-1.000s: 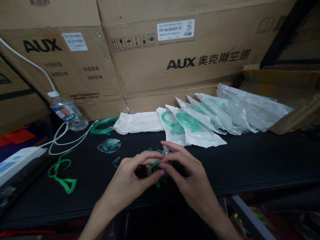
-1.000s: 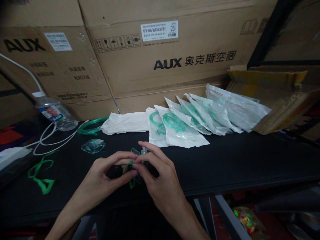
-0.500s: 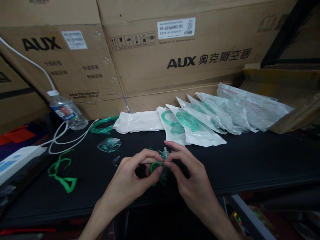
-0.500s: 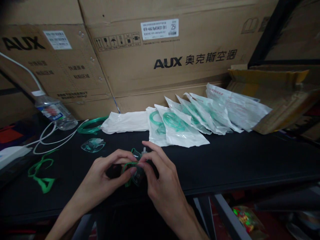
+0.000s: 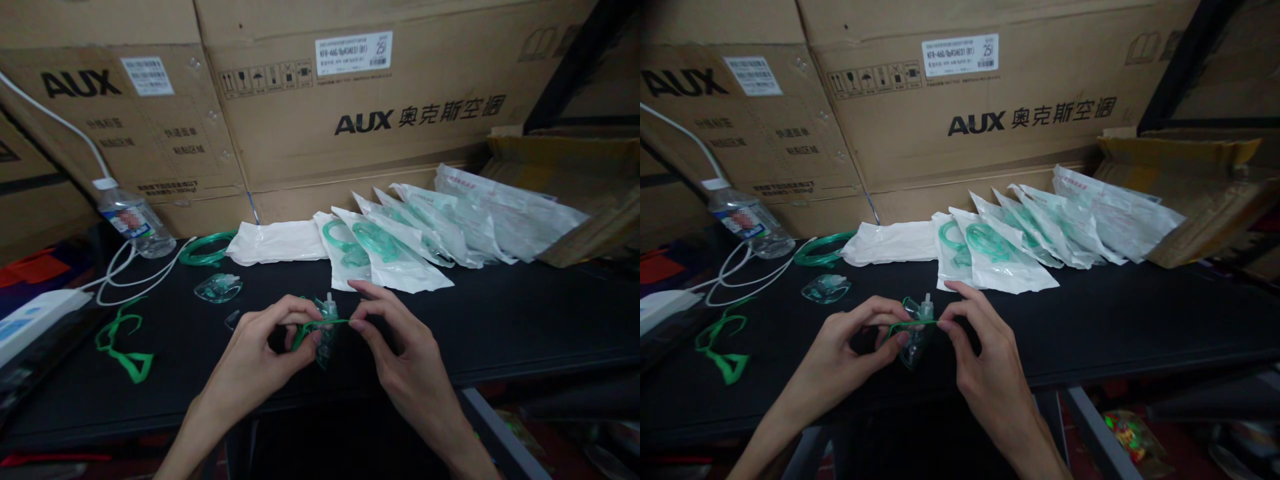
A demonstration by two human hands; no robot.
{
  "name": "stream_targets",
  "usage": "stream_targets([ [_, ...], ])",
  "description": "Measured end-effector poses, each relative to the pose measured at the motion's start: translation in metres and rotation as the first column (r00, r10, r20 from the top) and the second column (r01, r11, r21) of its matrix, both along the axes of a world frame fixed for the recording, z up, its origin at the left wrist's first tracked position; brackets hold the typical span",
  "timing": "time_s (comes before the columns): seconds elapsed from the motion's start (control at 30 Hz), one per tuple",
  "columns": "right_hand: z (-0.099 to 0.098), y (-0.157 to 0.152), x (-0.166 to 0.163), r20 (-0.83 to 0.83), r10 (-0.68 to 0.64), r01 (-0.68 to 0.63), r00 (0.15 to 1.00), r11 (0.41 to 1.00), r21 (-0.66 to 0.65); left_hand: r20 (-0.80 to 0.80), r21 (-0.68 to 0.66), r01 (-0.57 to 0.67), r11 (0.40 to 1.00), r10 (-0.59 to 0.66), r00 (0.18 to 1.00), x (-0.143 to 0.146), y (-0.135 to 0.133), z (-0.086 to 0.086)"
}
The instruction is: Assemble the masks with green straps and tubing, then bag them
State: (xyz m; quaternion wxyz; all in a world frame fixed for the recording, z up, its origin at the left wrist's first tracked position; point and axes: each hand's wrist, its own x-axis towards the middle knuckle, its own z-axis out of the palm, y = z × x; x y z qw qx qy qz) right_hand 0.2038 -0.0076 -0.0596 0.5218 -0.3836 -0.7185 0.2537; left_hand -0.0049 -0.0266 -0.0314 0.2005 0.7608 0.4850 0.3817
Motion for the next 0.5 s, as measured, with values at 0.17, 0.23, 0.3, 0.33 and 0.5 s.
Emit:
stream_targets([
  [0.17, -0.001, -0.001, 0.006, -0.012, -0.017, 0.017, 1.0, 1.0, -0.007, -0.01, -0.02, -0.028, 0.999, 0.028, 1.0, 0.0, 0.0, 0.002],
  [0.23, -0.002, -0.001, 0.009, -0.02, -0.026, 0.026, 0.999, 0.999, -0.022, 0.002, -0.02, -0.04, 0.999, 0.04, 0.999, 0.0, 0.0, 0.003],
  [0.3, -0.002, -0.001, 0.011, -0.017, -0.031, 0.03, 0.999, 0.999, -0.032, 0.023, -0.029, -0.035, 0.999, 0.035, 0.999, 0.0, 0.0, 0.004],
  [0.33, -0.002, -0.001, 0.011, -0.01, -0.025, 0.025, 1.0, 0.999, -0.033, 0.034, -0.035, -0.027, 0.999, 0.028, 0.999, 0.001, 0.001, 0.004],
  [0.5, -0.001, -0.002, 0.006, -0.028, 0.083, -0.085, 0.996, 0.994, -0.068, 0.068, -0.021, -0.003, 1.0, 0.004, 0.998, 0.0, 0.002, 0.002],
])
